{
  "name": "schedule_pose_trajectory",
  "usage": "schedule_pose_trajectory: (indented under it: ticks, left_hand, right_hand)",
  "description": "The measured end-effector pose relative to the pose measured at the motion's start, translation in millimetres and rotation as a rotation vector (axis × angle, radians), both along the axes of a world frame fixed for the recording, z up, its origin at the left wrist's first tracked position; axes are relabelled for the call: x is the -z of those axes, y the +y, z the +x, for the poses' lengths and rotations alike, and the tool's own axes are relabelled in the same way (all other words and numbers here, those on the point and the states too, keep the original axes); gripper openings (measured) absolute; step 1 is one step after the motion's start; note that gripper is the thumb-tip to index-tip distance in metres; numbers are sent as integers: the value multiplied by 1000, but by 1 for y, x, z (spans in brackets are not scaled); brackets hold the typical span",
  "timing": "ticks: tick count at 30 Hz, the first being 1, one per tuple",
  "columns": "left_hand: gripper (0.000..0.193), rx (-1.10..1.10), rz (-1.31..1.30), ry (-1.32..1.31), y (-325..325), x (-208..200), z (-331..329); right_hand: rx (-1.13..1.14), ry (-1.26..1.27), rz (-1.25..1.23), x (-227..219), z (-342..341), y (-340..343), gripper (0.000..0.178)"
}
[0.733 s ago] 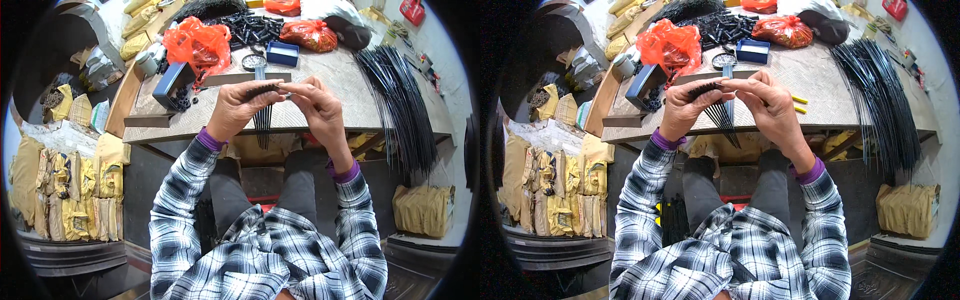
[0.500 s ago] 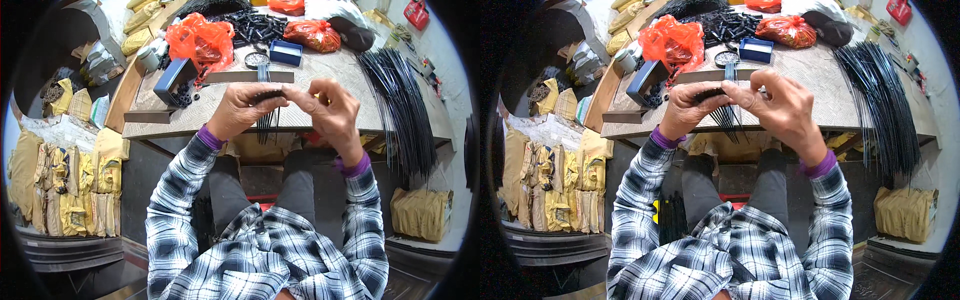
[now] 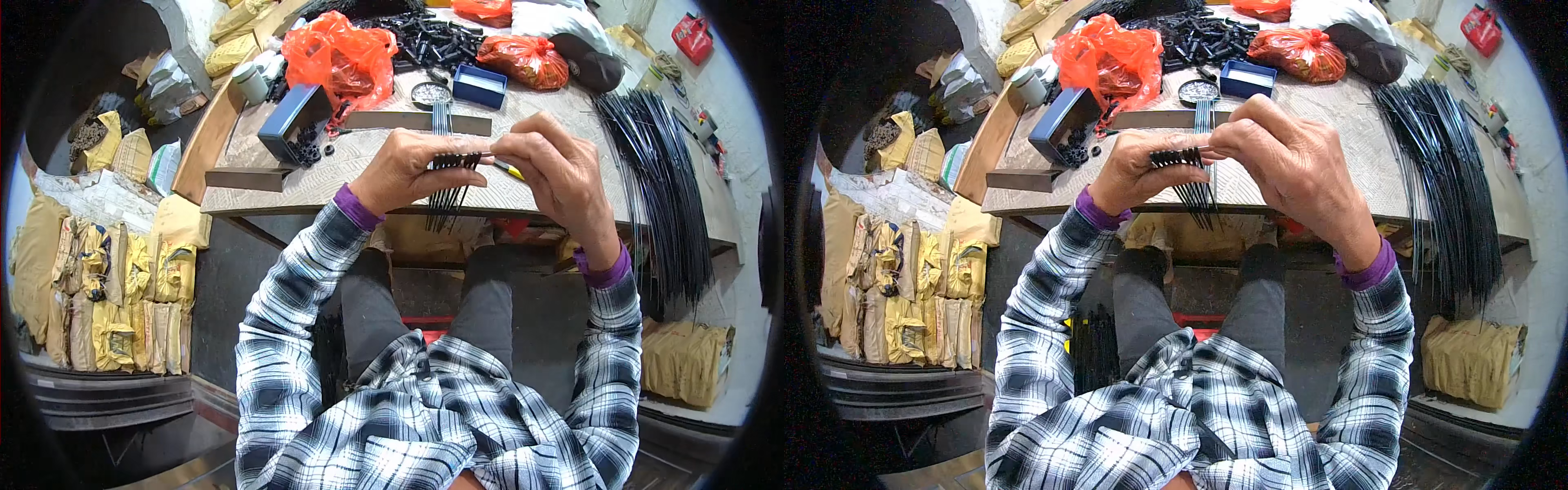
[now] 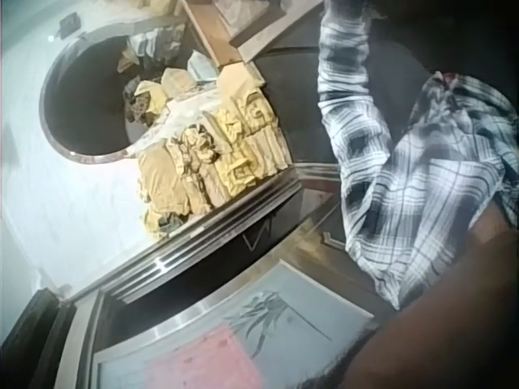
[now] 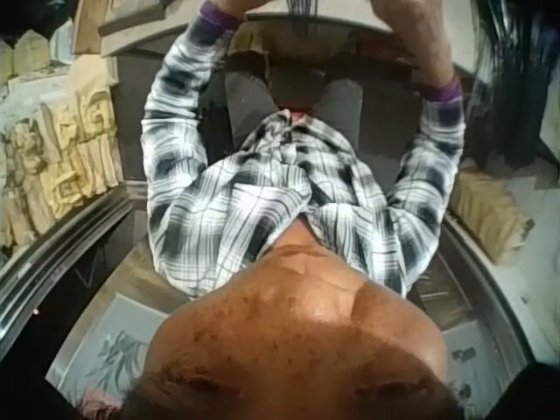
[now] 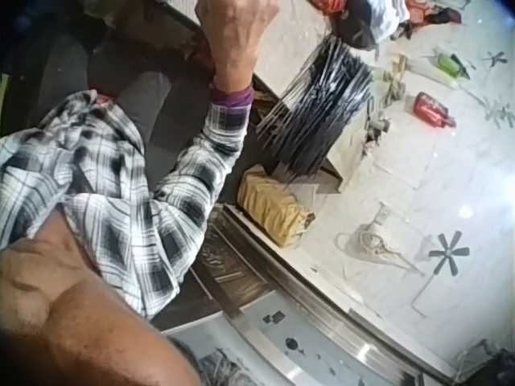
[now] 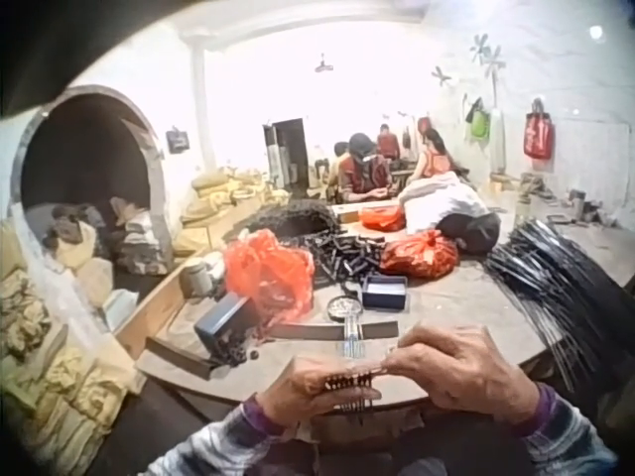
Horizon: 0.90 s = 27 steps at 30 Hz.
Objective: Assembling wiring harnesses by threading wires into connectors, crimping, and using a hammer to seat components.
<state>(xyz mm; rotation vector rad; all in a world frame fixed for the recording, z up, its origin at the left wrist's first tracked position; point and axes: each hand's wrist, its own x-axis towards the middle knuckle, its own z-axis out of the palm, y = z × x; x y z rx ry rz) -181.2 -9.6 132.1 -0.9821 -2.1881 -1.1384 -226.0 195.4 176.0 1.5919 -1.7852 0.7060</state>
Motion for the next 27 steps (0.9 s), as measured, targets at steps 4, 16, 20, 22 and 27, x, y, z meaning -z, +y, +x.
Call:
schedule_pose_trajectory:
  ticks: [4, 16, 20, 22, 27]
  left_hand:
    - [33, -12, -4, 22, 1, 3, -3]
    - [34, -85, -79, 94, 4, 1, -6]
    - [46, -326, -296, -77, 3, 16, -7]
    - [57, -337, -497, 130, 9, 37, -11]
    - [70, -505, -811, 123, 3, 136, -18]
  right_hand:
    - [-36, -96, -28, 5, 4, -1, 13]
    - [-51, -101, 9, 4, 5, -12, 33]
    - [29, 18, 58, -3, 16, -23, 29]
    - [55, 183, 168, -4, 10, -18, 18]
    - [-111, 37, 362, -17, 41, 21, 15]
